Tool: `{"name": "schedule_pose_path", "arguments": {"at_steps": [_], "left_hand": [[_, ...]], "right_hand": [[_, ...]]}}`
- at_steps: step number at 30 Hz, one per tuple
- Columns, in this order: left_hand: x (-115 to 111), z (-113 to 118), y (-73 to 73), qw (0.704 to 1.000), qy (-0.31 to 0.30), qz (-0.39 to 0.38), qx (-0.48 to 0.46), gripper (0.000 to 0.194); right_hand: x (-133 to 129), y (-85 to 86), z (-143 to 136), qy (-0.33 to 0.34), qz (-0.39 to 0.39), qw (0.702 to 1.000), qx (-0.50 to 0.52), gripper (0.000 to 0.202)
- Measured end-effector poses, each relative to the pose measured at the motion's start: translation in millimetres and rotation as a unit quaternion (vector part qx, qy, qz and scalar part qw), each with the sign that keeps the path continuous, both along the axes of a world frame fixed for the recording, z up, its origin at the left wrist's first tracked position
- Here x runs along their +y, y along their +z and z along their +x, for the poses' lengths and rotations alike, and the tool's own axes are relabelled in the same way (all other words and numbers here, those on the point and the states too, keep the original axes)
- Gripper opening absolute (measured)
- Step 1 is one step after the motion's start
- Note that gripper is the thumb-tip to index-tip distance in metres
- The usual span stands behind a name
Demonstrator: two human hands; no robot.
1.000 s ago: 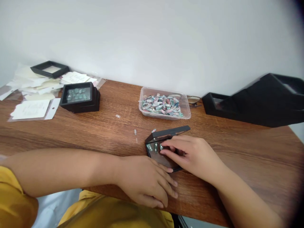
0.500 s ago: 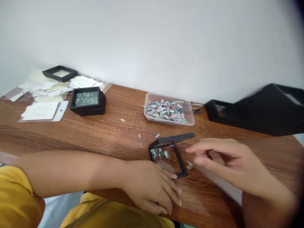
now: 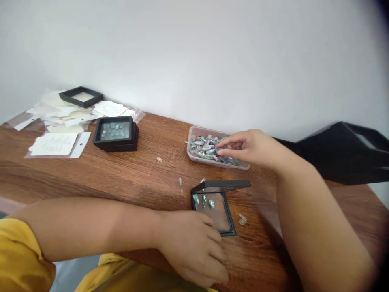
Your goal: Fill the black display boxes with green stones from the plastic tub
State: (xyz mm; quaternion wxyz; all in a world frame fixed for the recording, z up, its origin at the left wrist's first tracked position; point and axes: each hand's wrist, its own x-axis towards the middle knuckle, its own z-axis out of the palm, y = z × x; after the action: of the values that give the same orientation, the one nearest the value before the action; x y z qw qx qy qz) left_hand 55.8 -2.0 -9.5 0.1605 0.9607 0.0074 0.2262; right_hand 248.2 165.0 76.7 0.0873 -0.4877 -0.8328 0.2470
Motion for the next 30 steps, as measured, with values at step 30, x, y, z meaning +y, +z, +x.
{"name": "schedule_pose_path", "arguments": {"at_steps": [30], "left_hand": [[-12, -2, -6.0, 0.990, 0.049, -0.050, 0.118, 0.017]], "right_hand": [[2, 22.7, 12, 0.057, -0.038, 0.990, 0.124, 0.030]]}}
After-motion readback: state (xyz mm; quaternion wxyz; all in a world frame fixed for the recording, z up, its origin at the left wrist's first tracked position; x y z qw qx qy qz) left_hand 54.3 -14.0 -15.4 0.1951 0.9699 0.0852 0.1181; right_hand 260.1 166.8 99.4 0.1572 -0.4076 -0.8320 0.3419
